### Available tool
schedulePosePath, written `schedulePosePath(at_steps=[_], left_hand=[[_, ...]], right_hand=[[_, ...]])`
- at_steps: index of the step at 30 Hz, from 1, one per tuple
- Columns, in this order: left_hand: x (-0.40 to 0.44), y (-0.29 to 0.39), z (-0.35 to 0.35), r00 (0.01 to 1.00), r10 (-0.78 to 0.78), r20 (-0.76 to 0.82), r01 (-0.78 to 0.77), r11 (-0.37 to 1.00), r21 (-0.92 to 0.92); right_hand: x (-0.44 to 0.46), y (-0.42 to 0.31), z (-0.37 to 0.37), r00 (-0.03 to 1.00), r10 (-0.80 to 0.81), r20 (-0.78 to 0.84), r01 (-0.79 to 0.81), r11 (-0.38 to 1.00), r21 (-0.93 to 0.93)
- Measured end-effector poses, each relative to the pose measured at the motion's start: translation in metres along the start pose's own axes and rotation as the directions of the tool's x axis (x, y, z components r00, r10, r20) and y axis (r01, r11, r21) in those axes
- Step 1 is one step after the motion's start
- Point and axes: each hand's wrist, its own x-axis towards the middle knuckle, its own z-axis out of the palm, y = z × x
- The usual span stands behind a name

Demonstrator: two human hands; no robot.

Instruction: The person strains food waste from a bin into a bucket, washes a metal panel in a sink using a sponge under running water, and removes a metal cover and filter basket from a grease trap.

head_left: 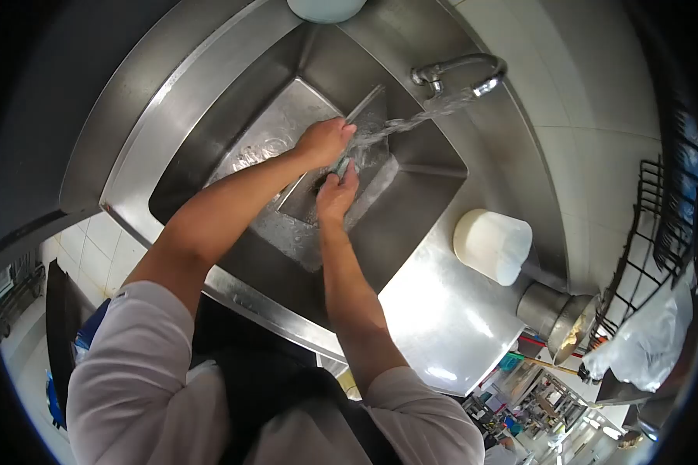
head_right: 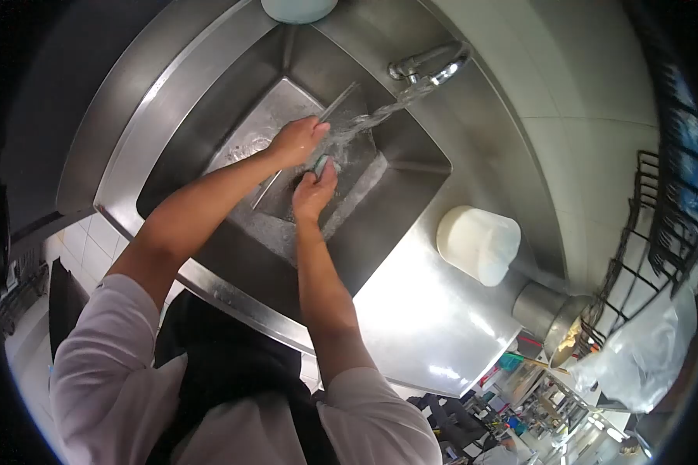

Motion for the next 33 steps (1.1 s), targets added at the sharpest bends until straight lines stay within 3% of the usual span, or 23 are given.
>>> schedulePosePath(at_steps=[1, 3, 7, 9, 10, 12, 15, 16, 20, 23, 26, 29, 33], left_hand=[[0.005, 0.009, 0.003, 1.000, 0.028, 0.010, -0.028, 0.999, 0.017], [0.014, 0.024, 0.010, 0.997, 0.073, 0.031, -0.075, 0.996, 0.047], [0.036, 0.055, 0.018, 0.988, 0.099, 0.118, -0.103, 0.994, 0.030], [0.035, 0.066, 0.018, 0.978, 0.142, 0.156, -0.144, 0.990, 0.003], [0.038, 0.064, 0.025, 0.966, 0.234, 0.113, -0.240, 0.970, 0.042], [0.046, 0.054, 0.043, 0.907, 0.419, 0.045, -0.421, 0.898, 0.131], [0.035, 0.086, 0.015, 0.858, 0.389, 0.335, -0.436, 0.897, 0.074], [0.025, 0.107, 0.000, 0.835, 0.317, 0.450, -0.423, 0.893, 0.157], [0.007, 0.136, -0.008, 0.630, 0.348, 0.695, -0.643, 0.735, 0.215], [-0.013, 0.155, -0.022, 0.547, 0.320, 0.773, -0.745, 0.608, 0.275], [-0.019, 0.149, -0.017, 0.490, 0.330, 0.807, -0.822, 0.483, 0.302], [-0.021, 0.135, -0.011, 0.382, 0.402, 0.832, -0.915, 0.292, 0.279], [-0.026, 0.112, -0.011, 0.268, 0.576, 0.772, -0.961, 0.107, 0.254]], right_hand=[[0.006, -0.002, -0.016, 0.983, 0.137, 0.120, -0.156, 0.973, 0.168], [0.010, -0.001, -0.048, 0.849, 0.325, 0.417, -0.492, 0.772, 0.402], [0.012, -0.040, -0.130, 0.878, 0.292, 0.379, -0.456, 0.750, 0.479], [0.024, -0.049, -0.165, 0.908, 0.199, 0.368, -0.351, 0.841, 0.411], [0.030, -0.051, -0.182, 0.918, 0.161, 0.362, -0.301, 0.876, 0.376], [0.051, -0.066, -0.211, 0.964, -0.013, 0.266, -0.056, 0.967, 0.250], [0.083, -0.097, -0.246, 0.950, -0.244, 0.195, 0.218, 0.965, 0.143], [0.092, -0.107, -0.253, 0.943, -0.282, 0.178, 0.255, 0.954, 0.160], [0.122, -0.113, -0.261, 0.917, -0.328, 0.229, 0.333, 0.943, 0.018], [0.138, -0.099, -0.257, 0.895, -0.173, 0.411, 0.227, 0.970, -0.088], [0.139, -0.065, -0.240, 0.830, 0.059, 0.554, -0.023, 0.997, -0.070], [0.120, -0.030, -0.218, 0.843, 0.052, 0.535, 0.015, 0.993, -0.121], [0.092, 0.011, -0.185, 0.857, 0.244, 0.455, -0.255, 0.966, -0.038]])
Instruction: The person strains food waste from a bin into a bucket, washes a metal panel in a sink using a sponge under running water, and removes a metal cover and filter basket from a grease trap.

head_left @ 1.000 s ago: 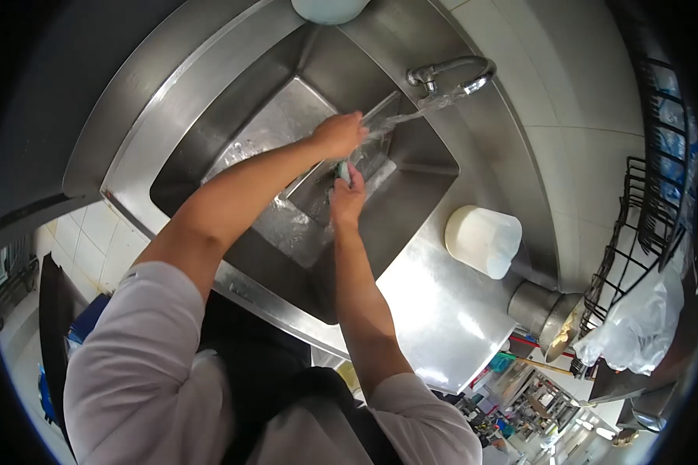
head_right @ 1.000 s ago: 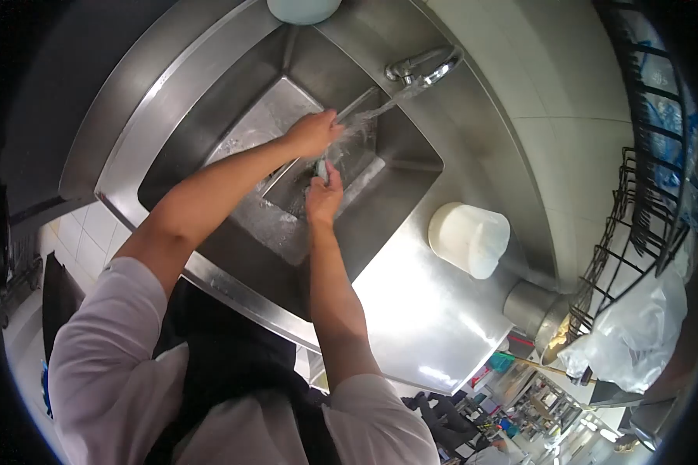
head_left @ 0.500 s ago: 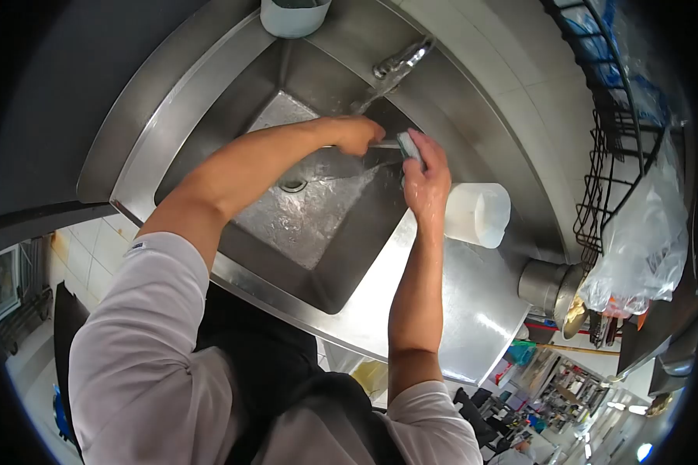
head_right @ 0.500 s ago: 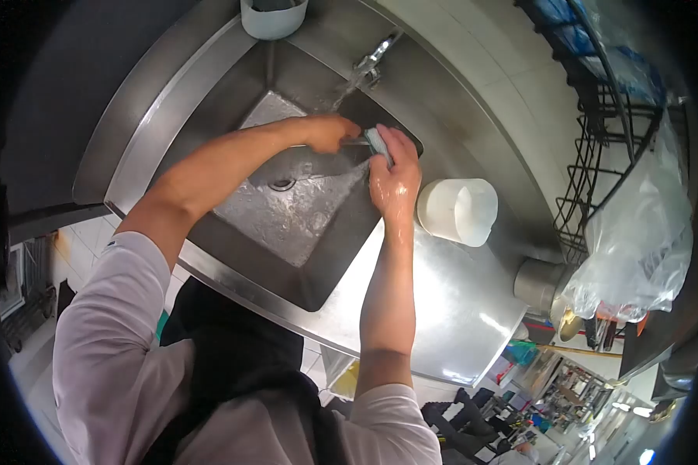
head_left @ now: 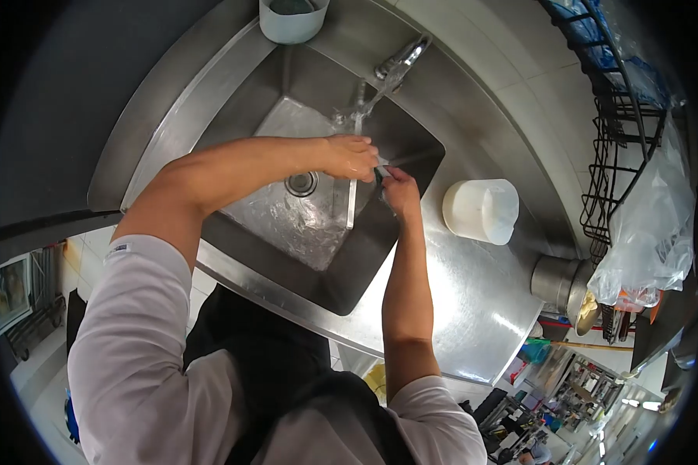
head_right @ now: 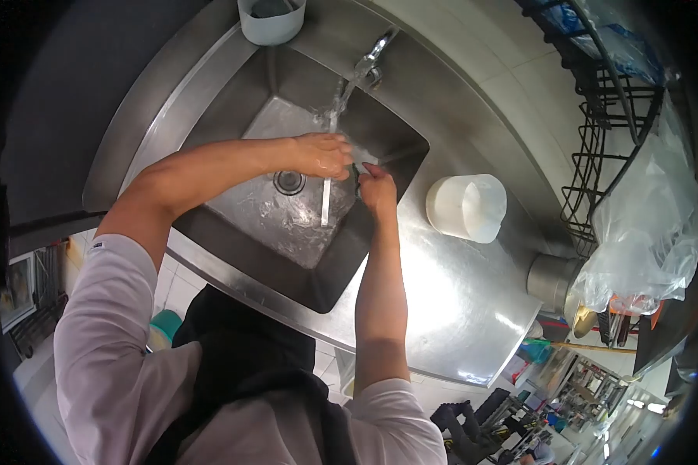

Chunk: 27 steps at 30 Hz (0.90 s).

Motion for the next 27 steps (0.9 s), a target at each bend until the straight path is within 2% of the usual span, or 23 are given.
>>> schedulePosePath(at_steps=[1, 3, 4, 6, 8, 10, 12, 14, 15, 18, 19, 21, 22, 24, 25, 27], left_hand=[[-0.001, 0.002, -0.003, 1.000, -0.010, -0.007, 0.009, 1.000, -0.026], [-0.001, 0.004, -0.012, 0.999, -0.028, -0.023, 0.026, 0.997, -0.074], [-0.002, 0.001, -0.009, 0.997, -0.051, -0.057, 0.049, 0.998, -0.032], [-0.002, -0.003, -0.004, 0.989, -0.086, -0.123, 0.092, 0.995, 0.047], [-0.009, -0.003, 0.005, 0.893, -0.292, -0.341, 0.276, 0.956, -0.097], [-0.011, -0.006, 0.018, 0.692, -0.545, -0.474, 0.380, 0.833, -0.403], [-0.002, -0.006, 0.041, 0.417, -0.813, -0.408, 0.288, 0.543, -0.788], [-0.006, -0.004, 0.008, 0.425, -0.902, -0.074, 0.307, 0.220, -0.926], [-0.004, -0.003, -0.004, 0.427, -0.899, 0.101, 0.314, 0.042, -0.948], [0.026, -0.028, 0.041, 0.251, -0.967, -0.037, 0.395, 0.137, -0.908], [0.032, -0.039, 0.047, 0.249, -0.965, -0.083, 0.398, 0.180, -0.900], [0.040, -0.050, 0.053, 0.261, -0.950, -0.174, 0.406, 0.271, -0.873], [0.034, -0.046, 0.045, 0.290, -0.955, -0.060, 0.430, 0.186, -0.883], [0.007, -0.034, 0.020, 0.346, -0.924, 0.162, 0.492, 0.032, -0.870], [-0.006, -0.031, 0.036, 0.417, -0.891, 0.177, 0.448, 0.032, -0.893], [-0.035, -0.018, 0.053, 0.394, -0.907, 0.147, 0.468, 0.060, -0.882]], right_hand=[[-0.005, 0.000, 0.008, 0.994, -0.063, -0.091, 0.062, 0.998, -0.015], [-0.002, 0.012, 0.026, 0.976, -0.099, -0.196, 0.114, 0.991, 0.070], [-0.002, 0.011, 0.033, 0.961, -0.115, -0.251, 0.146, 0.983, 0.110], [0.001, 0.007, 0.050, 0.967, -0.053, -0.251, 0.154, 0.903, 0.402], [0.000, -0.003, 0.065, 0.971, 0.031, -0.236, 0.126, 0.775, 0.620], [0.002, -0.019, 0.078, 0.972, 0.126, -0.197, 0.073, 0.639, 0.766], [-0.004, -0.035, 0.084, 0.974, 0.139, -0.181, 0.060, 0.609, 0.791], [-0.009, -0.049, 0.091, 0.974, 0.119, -0.195, 0.098, 0.554, 0.827], [-0.015, -0.058, 0.089, 0.978, 0.114, -0.177, 0.078, 0.585, 0.808], [-0.010, -0.042, 0.108, 0.981, 0.009, -0.194, 0.130, 0.713, 0.689], [-0.004, -0.036, 0.120, 0.957, -0.045, -0.285, 0.236, 0.691, 0.683], [-0.007, -0.048, 0.118, 0.972, 0.032, -0.232, 0.152, 0.668, 0.729], [-0.011, -0.054, 0.115, 0.975, 0.076, -0.208, 0.110, 0.649, 0.752], [-0.003, -0.066, 0.117, 0.955, 0.138, -0.261, 0.117, 0.634, 0.765], [0.008, -0.073, 0.120, 0.942, 0.165, -0.292, 0.130, 0.621, 0.773], [0.024, -0.075, 0.139, 0.962, 0.005, -0.275, 0.214, 0.613, 0.761]])
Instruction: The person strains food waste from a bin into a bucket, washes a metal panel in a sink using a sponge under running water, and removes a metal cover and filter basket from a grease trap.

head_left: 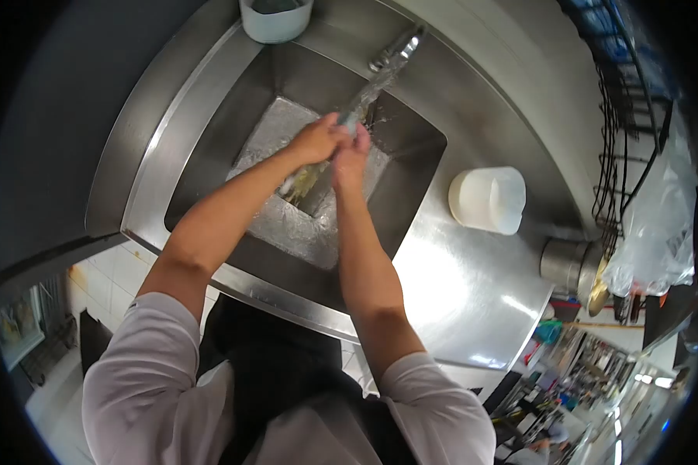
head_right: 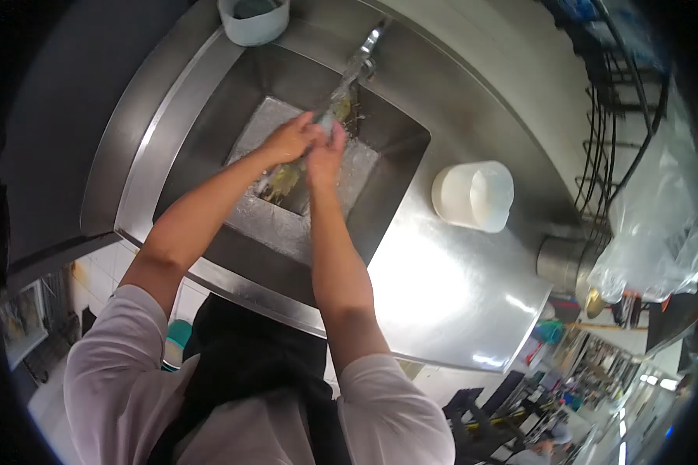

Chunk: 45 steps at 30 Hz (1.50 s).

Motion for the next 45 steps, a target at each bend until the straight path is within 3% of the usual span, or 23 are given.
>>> schedulePosePath(at_steps=[2, 4, 5, 6, 7, 8, 10, 11, 13, 14, 15, 16, 19, 22, 25, 28, 31, 34, 37, 39, 40, 43, 45], left_hand=[[0.010, -0.042, -0.006, 0.999, 0.013, -0.033, -0.014, 0.999, -0.038], [-0.012, -0.004, -0.025, 0.994, -0.111, -0.023, 0.113, 0.991, 0.069], [-0.025, 0.005, -0.032, 0.982, -0.183, -0.039, 0.186, 0.975, 0.119], [-0.030, -0.014, -0.026, 0.990, -0.131, -0.055, 0.137, 0.981, 0.138], [-0.029, -0.040, -0.019, 0.994, -0.074, -0.079, 0.086, 0.984, 0.159], [-0.029, -0.059, -0.014, 0.995, -0.023, -0.095, 0.039, 0.984, 0.176], [-0.032, -0.064, -0.010, 0.993, -0.008, -0.120, 0.023, 0.992, 0.126], [-0.036, -0.061, -0.008, 0.991, -0.003, -0.130, 0.014, 0.996, 0.090], [-0.032, -0.065, -0.005, 0.993, 0.053, -0.107, -0.050, 0.998, 0.030], [-0.027, -0.075, 0.001, 0.994, 0.050, -0.099, -0.049, 0.999, 0.018], [-0.024, -0.079, 0.003, 0.995, 0.049, -0.092, -0.048, 0.999, 0.009], [-0.025, -0.077, 0.005, 0.997, 0.029, -0.075, -0.026, 0.999, 0.041], [-0.030, -0.065, 0.002, 0.999, -0.041, -0.013, 0.042, 0.995, 0.090], [-0.028, -0.048, -0.006, 0.995, -0.073, 0.066, 0.071, 0.997, 0.031], [-0.023, -0.055, -0.001, 0.998, -0.036, 0.047, 0.035, 0.999, 0.006], [-0.021, -0.050, -0.007, 0.998, 0.018, 0.053, -0.018, 1.000, -0.007], [-0.027, -0.046, -0.012, 0.996, 0.039, 0.080, -0.037, 0.999, -0.027], [-0.028, -0.058, -0.004, 0.995, 0.085, 0.047, -0.081, 0.994, -0.076], [-0.028, -0.055, -0.005, 0.997, 0.062, 0.045, -0.060, 0.997, -0.044], [-0.028, -0.047, -0.016, 0.992, -0.045, 0.115, 0.038, 0.997, 0.065], [-0.027, -0.053, -0.012, 0.994, 0.005, 0.114, -0.008, 1.000, 0.025], [-0.007, -0.090, 0.006, 0.986, 0.127, 0.105, -0.109, 0.981, -0.162], [0.014, -0.112, 0.020, 0.977, 0.176, 0.120, -0.120, 0.920, -0.372]], right_hand=[[-0.010, 0.016, 0.014, 0.980, -0.185, 0.072, 0.193, 0.972, -0.134], [-0.032, 0.032, 0.030, 0.891, -0.428, 0.152, 0.452, 0.798, -0.398], [-0.017, 0.051, 0.027, 0.954, -0.297, 0.034, 0.297, 0.955, -0.013], [0.003, 0.087, 0.020, 0.994, -0.110, -0.011, 0.106, 0.914, 0.393], [0.029, 0.122, 0.015, 0.997, 0.077, 0.032, -0.076, 0.677, 0.732], [0.062, 0.147, -0.015, 0.955, 0.210, 0.212, -0.293, 0.531, 0.795], [0.079, 0.162, -0.029, 0.898, 0.358, 0.257, -0.406, 0.446, 0.798], [0.075, 0.167, -0.026, 0.915, 0.389, 0.107, -0.325, 0.553, 0.767], [0.059, 0.159, -0.027, 0.983, 0.055, -0.178, -0.007, 0.965, 0.264], [0.038, 0.126, -0.009, 0.945, -0.309, -0.109, 0.275, 0.929, -0.246], [0.024, 0.094, 0.006, 0.814, -0.567, 0.127, 0.501, 0.574, -0.648], [0.020, 0.074, 0.010, 0.900, -0.420, 0.114, 0.394, 0.673, -0.627], [0.083, 0.108, -0.016, 0.958, -0.231, 0.168, 0.279, 0.633, -0.722], [0.068, 0.046, -0.014, 1.000, -0.011, 0.006, 0.011, 0.589, -0.808], [0.041, 0.055, -0.008, 0.995, -0.046, 0.089, 0.098, 0.270, -0.958], [0.023, 0.041, 0.004, 0.853, -0.484, 0.195, 0.455, 0.505, -0.734], [0.071, 0.023, 0.001, 0.943, -0.184, 0.276, 0.326, 0.676, -0.661], [0.112, 0.052, -0.014, 0.856, -0.415, 0.308, 0.498, 0.504, -0.706], [0.107, 0.060, -0.013, 0.815, -0.444, 0.373, 0.523, 0.286, -0.803], [0.111, 0.061, -0.011, 0.843, -0.387, 0.374, 0.534, 0.512, -0.673], [0.112, 0.064, -0.013, 0.858, -0.352, 0.374, 0.513, 0.617, -0.597], [0.128, 0.064, -0.023, 0.968, 0.005, 0.251, 0.073, 0.951, -0.300], [0.078, 0.046, -0.018, 0.939, -0.183, 0.290, 0.317, 0.785, -0.532]])
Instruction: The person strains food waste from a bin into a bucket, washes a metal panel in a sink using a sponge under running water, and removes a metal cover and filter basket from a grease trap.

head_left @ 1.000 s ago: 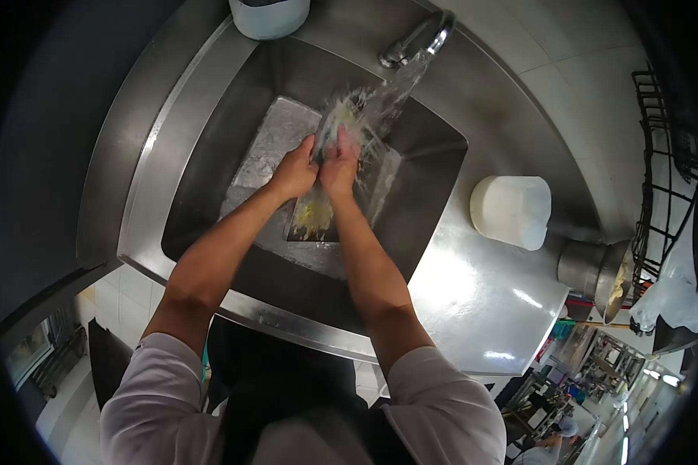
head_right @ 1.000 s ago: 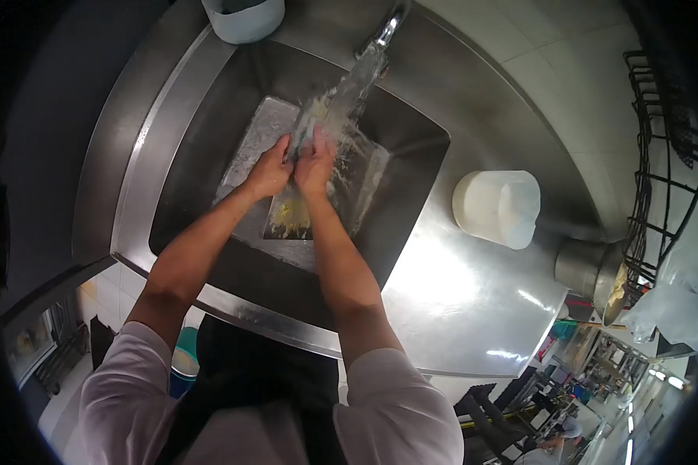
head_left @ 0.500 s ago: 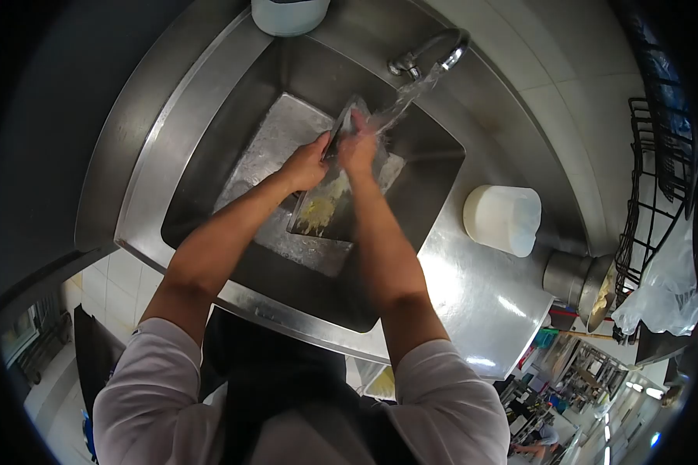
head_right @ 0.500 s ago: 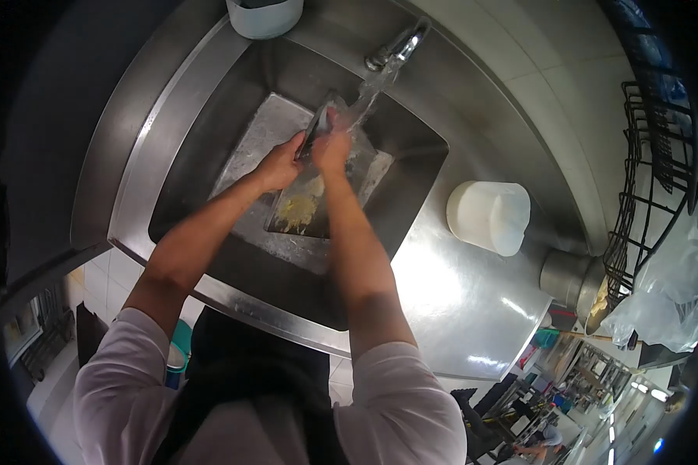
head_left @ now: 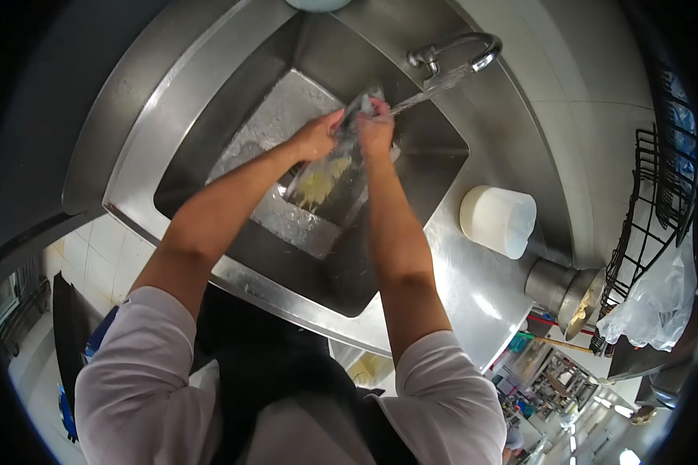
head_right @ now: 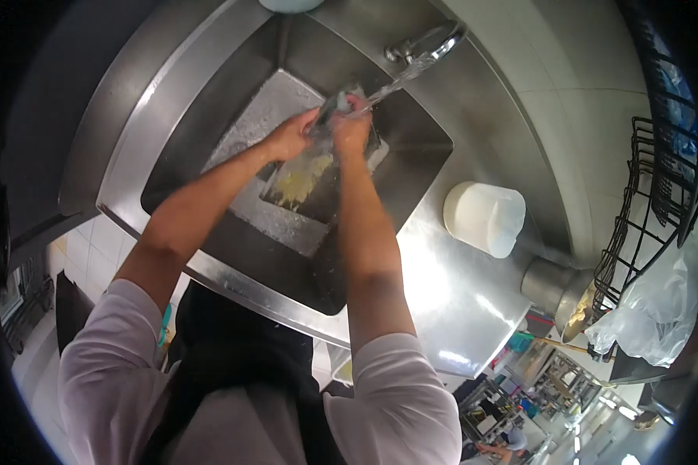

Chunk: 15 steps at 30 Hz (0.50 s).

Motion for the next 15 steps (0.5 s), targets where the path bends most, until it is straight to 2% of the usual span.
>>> schedulePosePath(at_steps=[2, 3, 6, 7, 9, 10, 11, 14, 15], left_hand=[[-0.001, 0.013, 0.000, 0.990, -0.131, -0.044, 0.128, 0.990, -0.061], [-0.002, 0.025, -0.004, 0.979, -0.195, -0.062, 0.190, 0.978, -0.083], [-0.008, 0.059, -0.007, 0.955, -0.274, 0.108, 0.295, 0.871, -0.393], [-0.011, 0.078, -0.004, 0.936, -0.333, 0.114, 0.350, 0.851, -0.392], [0.002, 0.061, 0.001, 0.917, -0.397, 0.050, 0.377, 0.818, -0.435], [0.007, 0.054, 0.002, 0.903, -0.428, 0.021, 0.390, 0.800, -0.457], [0.010, 0.053, 0.002, 0.916, -0.401, -0.017, 0.360, 0.840, -0.406], [0.008, 0.064, -0.003, 0.935, -0.354, -0.010, 0.324, 0.868, -0.376], [0.008, 0.068, -0.003, 0.929, -0.369, -0.029, 0.348, 0.898, -0.271]], right_hand=[[-0.037, 0.022, 0.008, 0.976, -0.210, 0.054, 0.217, 0.956, -0.196], [-0.062, -0.003, 0.004, 0.989, -0.116, 0.090, 0.136, 0.954, -0.266], [-0.035, 0.032, -0.006, 0.981, 0.104, 0.163, -0.119, 0.989, 0.085], [-0.024, 0.026, -0.006, 0.942, 0.274, 0.195, -0.336, 0.758, 0.559], [-0.023, 0.022, 0.008, 0.990, 0.138, -0.016, -0.126, 0.938, 0.324], [-0.028, 0.015, 0.015, 0.994, 0.046, -0.104, -0.027, 0.984, 0.177], [-0.047, -0.027, 0.010, 0.993, 0.043, -0.112, -0.034, 0.996, 0.081], [-0.104, -0.034, 0.023, 1.000, -0.013, 0.008, 0.014, 0.993, -0.121], [-0.104, -0.022, 0.023, 0.997, -0.064, 0.037, 0.069, 0.990, -0.125]])
